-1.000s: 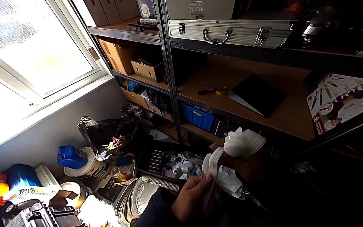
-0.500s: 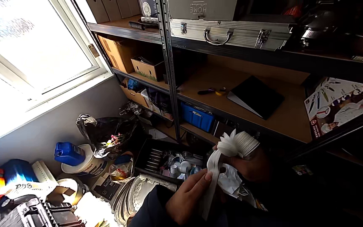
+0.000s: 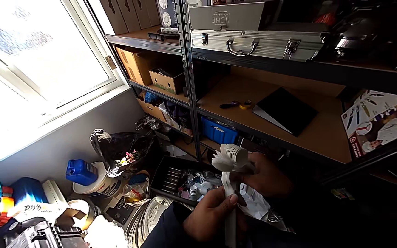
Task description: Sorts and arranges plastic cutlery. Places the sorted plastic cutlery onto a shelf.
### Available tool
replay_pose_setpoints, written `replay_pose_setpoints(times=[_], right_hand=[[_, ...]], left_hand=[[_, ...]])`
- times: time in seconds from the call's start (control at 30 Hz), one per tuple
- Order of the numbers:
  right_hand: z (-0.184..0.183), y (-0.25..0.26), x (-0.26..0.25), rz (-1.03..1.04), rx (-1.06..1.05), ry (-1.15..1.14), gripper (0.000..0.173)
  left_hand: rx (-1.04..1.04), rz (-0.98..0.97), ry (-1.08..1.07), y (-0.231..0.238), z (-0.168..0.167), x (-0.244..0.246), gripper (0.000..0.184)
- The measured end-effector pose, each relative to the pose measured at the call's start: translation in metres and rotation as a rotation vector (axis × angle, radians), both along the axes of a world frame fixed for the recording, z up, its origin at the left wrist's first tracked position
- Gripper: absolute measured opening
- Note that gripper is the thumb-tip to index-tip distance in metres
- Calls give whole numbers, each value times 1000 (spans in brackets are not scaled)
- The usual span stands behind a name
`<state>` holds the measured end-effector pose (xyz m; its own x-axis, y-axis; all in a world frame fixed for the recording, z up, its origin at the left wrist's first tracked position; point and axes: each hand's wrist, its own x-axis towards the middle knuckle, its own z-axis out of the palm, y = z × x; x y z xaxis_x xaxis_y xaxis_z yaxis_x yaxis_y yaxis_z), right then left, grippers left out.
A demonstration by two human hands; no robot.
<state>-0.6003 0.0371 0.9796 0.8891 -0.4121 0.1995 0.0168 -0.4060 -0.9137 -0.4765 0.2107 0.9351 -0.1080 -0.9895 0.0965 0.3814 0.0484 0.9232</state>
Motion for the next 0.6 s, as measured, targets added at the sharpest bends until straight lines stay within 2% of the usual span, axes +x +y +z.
replay_pose_setpoints(times=[0.1, 0.2, 0.3, 0.6], right_hand=[[-2, -5, -4, -9, 165, -111, 28], [-9, -9, -5, -94, 155, -268, 25], [-9, -12, -8, -104, 157, -298, 21], [-8, 7, -8, -174, -150, -193, 19]], left_hand=[[12, -32, -13, -4, 3, 2, 37], [31, -41, -10, -6, 3, 7, 43], [24, -17, 4, -6, 2, 7, 39], [27, 81, 66, -1, 5, 0, 45]])
